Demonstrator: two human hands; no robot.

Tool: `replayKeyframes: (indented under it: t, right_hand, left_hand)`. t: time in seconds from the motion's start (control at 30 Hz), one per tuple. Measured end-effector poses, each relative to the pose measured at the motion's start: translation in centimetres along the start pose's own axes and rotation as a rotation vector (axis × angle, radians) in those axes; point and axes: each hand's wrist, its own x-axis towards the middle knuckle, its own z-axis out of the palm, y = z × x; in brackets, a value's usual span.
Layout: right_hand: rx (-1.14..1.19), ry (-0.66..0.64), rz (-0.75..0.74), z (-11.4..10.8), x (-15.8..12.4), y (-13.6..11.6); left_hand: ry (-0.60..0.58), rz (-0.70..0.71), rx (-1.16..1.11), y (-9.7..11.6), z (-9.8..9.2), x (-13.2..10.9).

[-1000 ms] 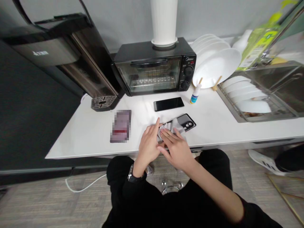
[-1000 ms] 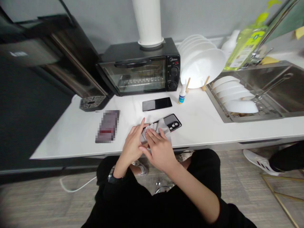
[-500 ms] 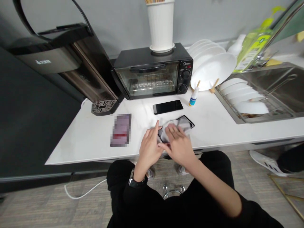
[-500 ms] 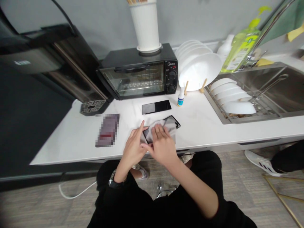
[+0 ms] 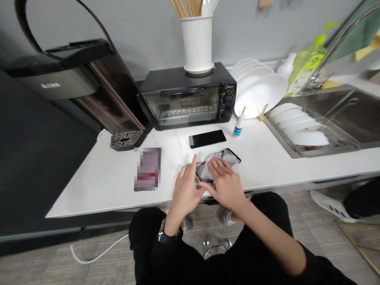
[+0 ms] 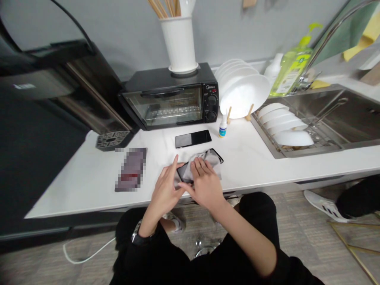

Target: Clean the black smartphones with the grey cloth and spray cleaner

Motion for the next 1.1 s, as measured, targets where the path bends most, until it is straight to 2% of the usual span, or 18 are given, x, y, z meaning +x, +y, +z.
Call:
replayKeyframes:
  t: [0.07,0.13,0.23,0.33,0.4,0.47,0.6,0.67,0.73,0.8,0.87,0.9,0.97,1.03,1.1]
  right_hand:
    - [0.101,-0.040,-0.054,0.5,-0.1,-2.4]
    - [0.184,-0.077,-0.099,0.0,-0.8,-2.6]
    - [0.186,-0.090,-0.113,-1.6,-2.1,0.8]
    - [0.035,0.005,0.006,-2.5,-2.1,4.7]
    - [-0.062,0.065,0.096,-2.1,-1.4,5.1]
    - [-0.095,0.070,0.122,-1.1,-0.5,3.1]
    - [0.043,-0.022,-0.011,0.0,-0.5,-2.4]
    - [0.137,-0.079,-0.082,-0.8,-1.5,-2.6]
    - [0.153,-0.100,-0.097,-2.1,-2.5,-0.5]
    - [0.083,-0.072,-0.054,-3.3,-3.1,2.8]
    - [-0.016,-0.017,0.018,-3.7,-2.9,5.4]
    - [-0.056,0.004,0.050,-3.6,-2.5,6.0]
    - [-0.095,0.026,0.094,-2.7,-1.4,5.1]
    - [-0.074,0.023,0.098,-1.4,-0.4,2.2]
    - [0.013,-0.009,0.033,-0.5,-0.2,-0.9]
  left_hand:
    - [-0.002,0.022,-0.001,-0.3,0.0,-0.1]
    - [-0.006,0.020,0.003,-0.4,0.0,-0.1]
    - [-0.006,-0.019,0.007,-0.1,-0.1,0.1]
    - [-0.005,-0.056,0.003,0.3,-0.1,0.4]
    - [-0.007,-0.066,0.002,0.3,-0.1,0.5]
    - [-0.009,-0.052,-0.002,0.2,0.0,0.5]
    - [-0.020,0.001,-0.016,-0.3,0.0,0.3]
    - [-0.022,0.000,-0.018,-0.5,0.0,0.2]
    - [-0.015,-0.006,-0.020,-0.4,-0.1,0.2]
    - [-0.015,-0.008,-0.019,-0.2,-0.1,0.3]
    - [-0.020,-0.015,-0.007,0.0,-0.1,0.5]
    - [-0.022,-0.019,0.000,0.0,-0.1,0.5]
    - [-0.015,-0.020,0.007,0.0,0.0,0.6]
    - [-0.008,-0.007,0.000,-0.1,0.0,0.5]
    - [-0.007,0.010,-0.012,-0.4,0.0,0.4]
